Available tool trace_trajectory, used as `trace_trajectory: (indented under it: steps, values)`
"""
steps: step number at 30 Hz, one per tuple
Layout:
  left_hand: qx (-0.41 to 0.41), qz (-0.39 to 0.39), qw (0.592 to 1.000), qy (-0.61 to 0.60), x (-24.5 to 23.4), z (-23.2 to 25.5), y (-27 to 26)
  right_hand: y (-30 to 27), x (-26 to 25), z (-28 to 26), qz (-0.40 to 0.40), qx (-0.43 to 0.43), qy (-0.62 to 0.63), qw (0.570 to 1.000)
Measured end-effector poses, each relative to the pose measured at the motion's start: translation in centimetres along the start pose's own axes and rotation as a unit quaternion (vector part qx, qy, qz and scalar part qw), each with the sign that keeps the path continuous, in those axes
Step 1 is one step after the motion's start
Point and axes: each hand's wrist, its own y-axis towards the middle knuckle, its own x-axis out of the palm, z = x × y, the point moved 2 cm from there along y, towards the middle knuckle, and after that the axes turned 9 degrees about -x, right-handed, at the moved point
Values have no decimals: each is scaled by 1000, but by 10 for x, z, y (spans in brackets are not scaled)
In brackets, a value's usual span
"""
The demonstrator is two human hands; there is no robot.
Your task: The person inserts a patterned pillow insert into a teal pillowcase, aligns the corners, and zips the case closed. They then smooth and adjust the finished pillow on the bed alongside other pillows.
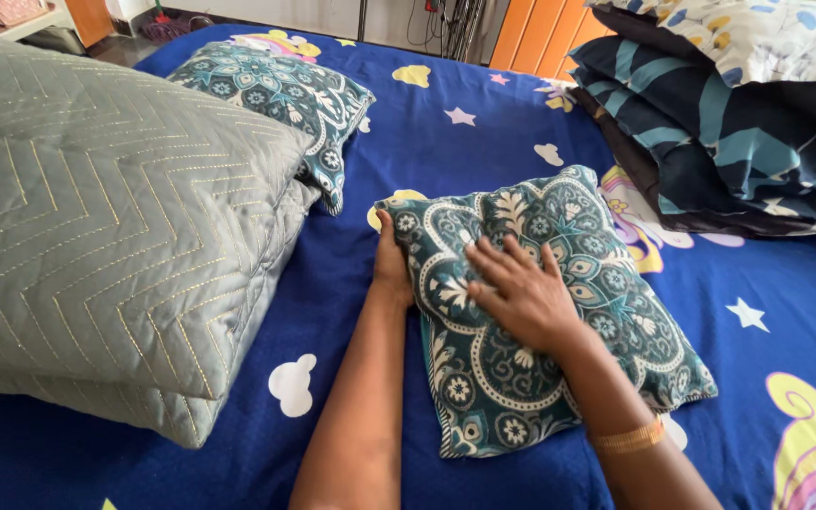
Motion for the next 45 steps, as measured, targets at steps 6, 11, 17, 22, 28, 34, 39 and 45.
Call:
trace_trajectory:
  steps: [6, 11, 17, 22, 28, 34, 39, 45]
  values:
    - [28, -2, 999, 37, -3, -8, 1, 5, -4, -9, -30, 6, -39, 999]
    - [-21, 11, 999, 44, 1, -12, -5, 75, -11, -2, 21, 23, -17, 999]
    - [27, -65, 997, -13, -24, -15, 16, 44, 2, -17, 4, 8, -51, 999]
    - [201, 49, 968, 140, -22, -19, 31, 19, 11, -6, 77, -26, -20, 996]
    - [378, 300, 803, 350, 87, 9, -85, 49, 6, 0, 50, -10, -46, 998]
    - [646, 241, 512, 512, 149, 47, -294, 97, -57, -63, 62, -6, 82, 995]
    - [588, 368, 363, 622, 148, 187, -343, 168, -93, -208, 219, -225, 188, 931]
    - [290, 519, 200, 779, 107, 279, -312, 182, -42, -334, 97, -197, 137, 966]
